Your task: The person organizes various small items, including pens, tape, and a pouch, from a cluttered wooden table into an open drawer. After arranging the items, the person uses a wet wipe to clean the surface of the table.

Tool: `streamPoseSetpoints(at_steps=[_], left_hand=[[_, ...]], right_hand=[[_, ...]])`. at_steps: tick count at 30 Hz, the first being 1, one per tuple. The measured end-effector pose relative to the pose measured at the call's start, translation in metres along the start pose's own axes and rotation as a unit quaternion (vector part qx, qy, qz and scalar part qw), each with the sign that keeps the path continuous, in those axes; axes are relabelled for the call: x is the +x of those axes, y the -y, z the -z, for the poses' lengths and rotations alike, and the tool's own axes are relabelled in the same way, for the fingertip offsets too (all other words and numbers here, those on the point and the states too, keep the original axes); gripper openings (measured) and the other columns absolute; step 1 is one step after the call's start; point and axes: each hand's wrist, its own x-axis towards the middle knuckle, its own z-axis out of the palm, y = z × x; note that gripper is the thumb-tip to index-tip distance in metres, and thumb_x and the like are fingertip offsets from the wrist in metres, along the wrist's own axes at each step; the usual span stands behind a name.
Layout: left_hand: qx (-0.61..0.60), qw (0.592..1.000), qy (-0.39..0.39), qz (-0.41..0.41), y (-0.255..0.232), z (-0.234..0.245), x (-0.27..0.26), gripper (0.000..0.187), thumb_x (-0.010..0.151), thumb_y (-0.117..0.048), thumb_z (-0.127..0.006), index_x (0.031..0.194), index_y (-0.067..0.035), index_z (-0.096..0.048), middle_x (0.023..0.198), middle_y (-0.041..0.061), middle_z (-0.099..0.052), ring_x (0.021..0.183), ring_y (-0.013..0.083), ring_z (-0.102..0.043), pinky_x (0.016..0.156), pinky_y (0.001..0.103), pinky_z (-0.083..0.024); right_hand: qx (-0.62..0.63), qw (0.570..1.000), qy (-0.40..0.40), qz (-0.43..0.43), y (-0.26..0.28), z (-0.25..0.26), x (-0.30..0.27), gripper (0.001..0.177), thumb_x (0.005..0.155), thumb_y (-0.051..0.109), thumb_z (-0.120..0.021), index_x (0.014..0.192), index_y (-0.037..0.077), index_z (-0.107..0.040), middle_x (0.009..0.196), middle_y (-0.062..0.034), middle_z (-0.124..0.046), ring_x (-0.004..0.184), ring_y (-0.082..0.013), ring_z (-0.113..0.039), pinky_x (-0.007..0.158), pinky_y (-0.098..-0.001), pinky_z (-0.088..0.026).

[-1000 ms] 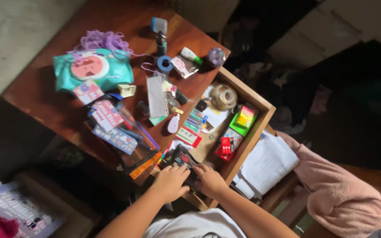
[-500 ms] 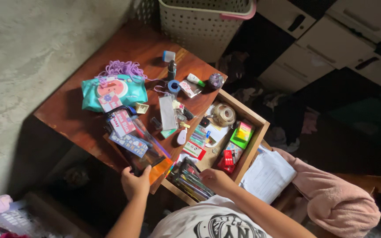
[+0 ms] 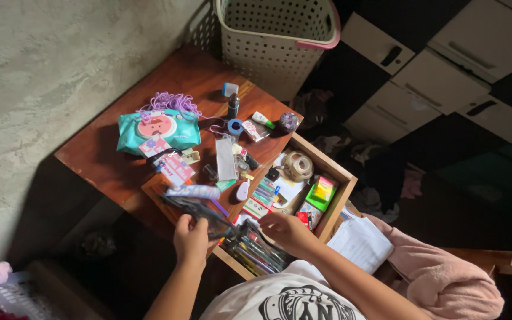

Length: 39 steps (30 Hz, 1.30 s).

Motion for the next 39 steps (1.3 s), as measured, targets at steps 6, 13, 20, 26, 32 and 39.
streamPoseSetpoints(at_steps=[6,13,20,26,32,39], left_hand=[[0.363,0.904,0.002,-0.227,-0.05,0.017,-0.055,0.019,0.079,-0.007,-0.074,0.083,0.001,-0.058,0.066,0.012,-0.056,0.063,0.0229,-0.058,0.062,0.04,-0.054],[0.435,0.826,0.115,-0.34,-0.127,0.026,-0.124,0.02,0.077,-0.007,-0.071,0.096,-0.009,-0.066,0.074,0.017,-0.071,0.074,0.0348,-0.075,0.059,0.037,-0.056],[0.349,0.835,0.252,-0.344,-0.161,0.042,-0.137,0.016,0.083,-0.002,-0.069,0.097,-0.006,-0.063,0.072,0.007,-0.071,0.067,0.0122,-0.071,0.06,0.029,-0.057],[0.207,0.892,0.221,-0.335,-0.146,0.045,-0.099,0.04,0.091,-0.008,-0.074,0.127,-0.006,-0.055,0.091,0.006,-0.073,0.078,0.0082,-0.065,0.068,0.026,-0.052],[0.153,0.931,0.22,-0.246,-0.141,0.026,-0.081,0.023,0.092,-0.018,-0.072,0.104,0.002,-0.072,0.094,0.011,-0.078,0.081,0.0115,-0.072,0.077,0.028,-0.058],[0.076,0.942,0.239,-0.224,-0.168,-0.029,-0.11,0.029,0.097,-0.026,-0.064,0.103,0.002,-0.068,0.09,0.009,-0.075,0.073,0.0177,-0.074,0.068,0.034,-0.061]], right_hand=[[-0.068,0.997,0.006,0.034,0.023,0.004,0.005,0.028,0.091,0.015,-0.068,0.118,0.009,-0.072,0.105,-0.0099,-0.076,0.091,-0.0192,-0.075,0.08,-0.0337,-0.059],[-0.118,0.965,-0.067,0.223,0.072,0.008,-0.008,0.058,0.082,0.012,-0.082,0.136,0.012,-0.061,0.139,-0.0191,-0.055,0.129,-0.0366,-0.054,0.105,-0.0442,-0.048],[0.037,0.97,0.007,0.239,0.059,0.006,0.007,0.064,0.078,0.003,-0.083,0.134,0.011,-0.052,0.135,-0.0166,-0.054,0.125,-0.0326,-0.055,0.102,-0.0427,-0.049],[0.27,0.945,-0.062,0.172,0.006,0.006,0.013,0.034,0.088,-0.014,-0.073,0.11,0.005,-0.057,0.101,-0.0062,-0.063,0.096,-0.0148,-0.066,0.084,-0.0295,-0.057],[0.406,0.887,-0.137,0.173,0.028,0.044,-0.022,0.04,0.08,-0.015,-0.074,0.108,0.006,-0.056,0.097,-0.0048,-0.066,0.088,-0.0132,-0.07,0.074,-0.0287,-0.06],[0.406,0.859,-0.236,0.203,0.068,0.095,-0.045,0.034,0.092,-0.007,-0.073,0.123,0.001,-0.063,0.101,-0.0112,-0.073,0.084,-0.0116,-0.067,0.071,-0.0242,-0.053]])
